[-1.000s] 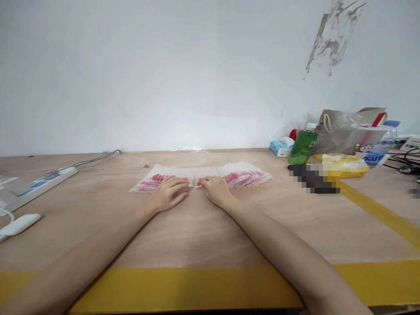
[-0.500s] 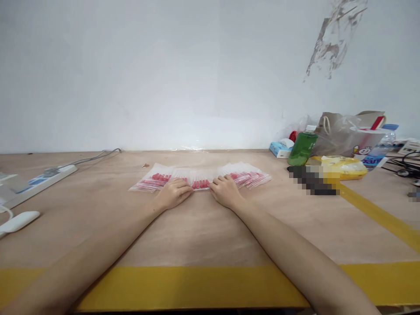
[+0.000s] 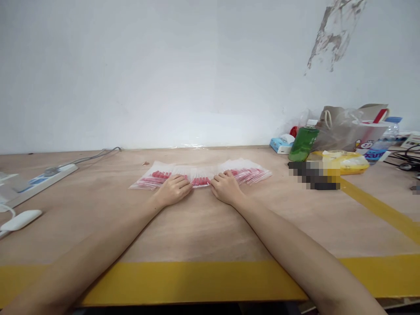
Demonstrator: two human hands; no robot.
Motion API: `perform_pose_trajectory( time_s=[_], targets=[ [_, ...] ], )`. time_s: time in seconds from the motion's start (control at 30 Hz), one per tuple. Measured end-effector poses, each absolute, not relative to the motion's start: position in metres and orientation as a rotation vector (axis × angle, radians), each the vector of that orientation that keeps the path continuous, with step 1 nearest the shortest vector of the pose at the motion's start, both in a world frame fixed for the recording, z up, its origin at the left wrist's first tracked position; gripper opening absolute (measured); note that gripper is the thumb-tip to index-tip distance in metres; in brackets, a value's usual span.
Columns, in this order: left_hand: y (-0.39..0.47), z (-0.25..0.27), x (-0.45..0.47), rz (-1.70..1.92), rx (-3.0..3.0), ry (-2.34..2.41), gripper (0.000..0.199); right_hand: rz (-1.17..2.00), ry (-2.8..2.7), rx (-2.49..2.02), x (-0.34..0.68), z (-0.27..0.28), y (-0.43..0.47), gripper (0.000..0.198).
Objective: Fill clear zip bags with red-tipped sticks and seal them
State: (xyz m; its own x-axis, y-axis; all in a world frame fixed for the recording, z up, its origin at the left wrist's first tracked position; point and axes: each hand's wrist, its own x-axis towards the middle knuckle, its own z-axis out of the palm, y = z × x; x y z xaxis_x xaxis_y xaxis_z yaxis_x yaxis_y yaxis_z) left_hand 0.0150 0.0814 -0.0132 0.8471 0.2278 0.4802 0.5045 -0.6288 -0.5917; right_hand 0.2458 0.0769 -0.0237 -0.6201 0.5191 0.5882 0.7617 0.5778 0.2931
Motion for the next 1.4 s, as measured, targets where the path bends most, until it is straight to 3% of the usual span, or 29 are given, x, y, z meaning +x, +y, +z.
perform_pose_trajectory(
  time_s=[0.9, 1.4],
  targets=[
    [0.083, -0.015, 0.018, -0.55, -2.314, -0.581, 0.028, -0.825, -2.404, -0.817, 0.197, -0.02, 0.082, 0.027],
    [0.081, -0.014, 0.013, -0.573, -2.358, -0.642, 0.029, -0.826, -2.371, -0.958, 0.264, -0.022, 0.081, 0.026]
  ],
)
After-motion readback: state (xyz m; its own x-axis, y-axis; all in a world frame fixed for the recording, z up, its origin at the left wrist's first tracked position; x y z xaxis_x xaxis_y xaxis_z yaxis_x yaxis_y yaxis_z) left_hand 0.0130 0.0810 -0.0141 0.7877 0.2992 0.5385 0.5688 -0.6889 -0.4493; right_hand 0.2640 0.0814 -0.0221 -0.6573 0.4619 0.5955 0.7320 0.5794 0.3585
